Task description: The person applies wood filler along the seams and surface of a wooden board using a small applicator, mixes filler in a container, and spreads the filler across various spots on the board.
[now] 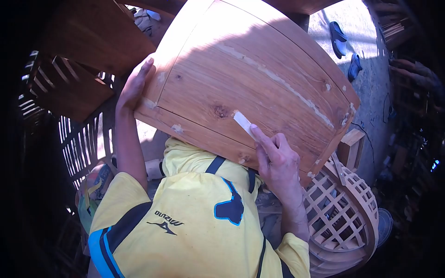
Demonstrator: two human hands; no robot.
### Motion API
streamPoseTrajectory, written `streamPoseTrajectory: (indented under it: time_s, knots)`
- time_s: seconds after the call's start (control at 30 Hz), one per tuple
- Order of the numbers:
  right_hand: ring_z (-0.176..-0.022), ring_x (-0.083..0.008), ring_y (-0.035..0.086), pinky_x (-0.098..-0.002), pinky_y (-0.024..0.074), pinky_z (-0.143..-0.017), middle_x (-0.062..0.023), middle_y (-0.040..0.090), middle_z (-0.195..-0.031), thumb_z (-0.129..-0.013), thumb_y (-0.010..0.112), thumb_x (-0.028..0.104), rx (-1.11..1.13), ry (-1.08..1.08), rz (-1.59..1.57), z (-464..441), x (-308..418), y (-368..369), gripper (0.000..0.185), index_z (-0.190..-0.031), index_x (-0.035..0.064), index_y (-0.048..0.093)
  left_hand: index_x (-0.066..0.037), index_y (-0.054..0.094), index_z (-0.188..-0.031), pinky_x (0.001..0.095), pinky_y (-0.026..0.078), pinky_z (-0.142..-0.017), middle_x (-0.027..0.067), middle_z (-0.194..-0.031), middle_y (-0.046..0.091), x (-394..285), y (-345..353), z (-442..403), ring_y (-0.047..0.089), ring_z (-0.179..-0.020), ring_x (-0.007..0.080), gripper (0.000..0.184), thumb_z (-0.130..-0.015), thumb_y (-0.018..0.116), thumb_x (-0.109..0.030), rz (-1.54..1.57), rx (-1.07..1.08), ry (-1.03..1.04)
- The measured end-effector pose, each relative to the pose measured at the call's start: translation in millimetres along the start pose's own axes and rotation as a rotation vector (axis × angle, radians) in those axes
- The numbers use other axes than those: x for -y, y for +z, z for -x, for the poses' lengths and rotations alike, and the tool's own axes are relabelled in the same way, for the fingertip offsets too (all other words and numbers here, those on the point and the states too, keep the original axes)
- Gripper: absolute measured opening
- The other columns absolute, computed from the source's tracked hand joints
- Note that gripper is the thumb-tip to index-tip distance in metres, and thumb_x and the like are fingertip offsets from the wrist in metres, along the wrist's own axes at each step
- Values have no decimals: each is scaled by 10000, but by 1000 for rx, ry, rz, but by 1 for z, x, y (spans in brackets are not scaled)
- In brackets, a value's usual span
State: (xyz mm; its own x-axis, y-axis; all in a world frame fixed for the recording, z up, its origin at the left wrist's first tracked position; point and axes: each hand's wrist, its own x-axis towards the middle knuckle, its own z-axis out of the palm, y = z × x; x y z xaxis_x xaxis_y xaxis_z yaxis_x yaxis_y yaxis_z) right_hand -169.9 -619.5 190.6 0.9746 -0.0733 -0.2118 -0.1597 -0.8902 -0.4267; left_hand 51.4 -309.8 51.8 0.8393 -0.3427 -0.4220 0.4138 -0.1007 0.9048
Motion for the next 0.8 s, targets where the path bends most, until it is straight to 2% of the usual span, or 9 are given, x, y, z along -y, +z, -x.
streamPoseTrajectory:
  time_s: [0.27,0.33,0.43,0.57,0.67,0.8]
  knots:
    - [-667,-260,661,-436,552,-573,-89,546,-860,-970,735,148,101,7,137,-3,17,23,557,-1501,269,620,-17,581,-1495,338,375,-1191,101,-1449,638,4,-4,-5,562,-1352,195,615,-1114,531,-497,-1,-4,-1]
    - [-696,-276,685,-442,570,-583,-106,547,-896,-977,719,171,149,-10,256,-4,19,23,550,-1507,253,600,-16,584,-1492,335,379,-1186,101,-1443,641,2,-3,-4,565,-1346,194,619,-1114,530,-503,-17,-8,-4]
    - [-718,-284,701,-447,577,-585,-118,553,-919,-976,711,171,246,57,284,-2,24,6,543,-1503,239,600,-13,590,-1485,331,389,-1177,103,-1434,646,4,-3,-3,572,-1335,191,624,-1116,524,-512,-9,-7,-13]
    - [-734,-290,714,-452,580,-586,-123,561,-931,-985,699,184,175,43,222,-10,31,9,517,-1492,233,607,1,591,-1478,328,407,-1161,107,-1427,648,-1,0,-1,583,-1317,190,625,-1125,506,-507,-33,-35,-32]
    - [-685,-274,693,-436,562,-598,-90,571,-863,-998,712,182,151,46,275,-13,36,17,457,-1450,228,663,10,593,-1471,331,410,-1158,106,-1418,651,-5,1,0,586,-1311,190,629,-1124,505,-507,-23,-14,10]
    - [-693,-283,694,-455,542,-585,-99,567,-855,-992,715,185,235,105,329,-3,38,-9,447,-1435,224,672,13,590,-1471,333,415,-1156,109,-1409,653,5,-3,-5,594,-1302,191,626,-1123,509,-501,-37,2,48]
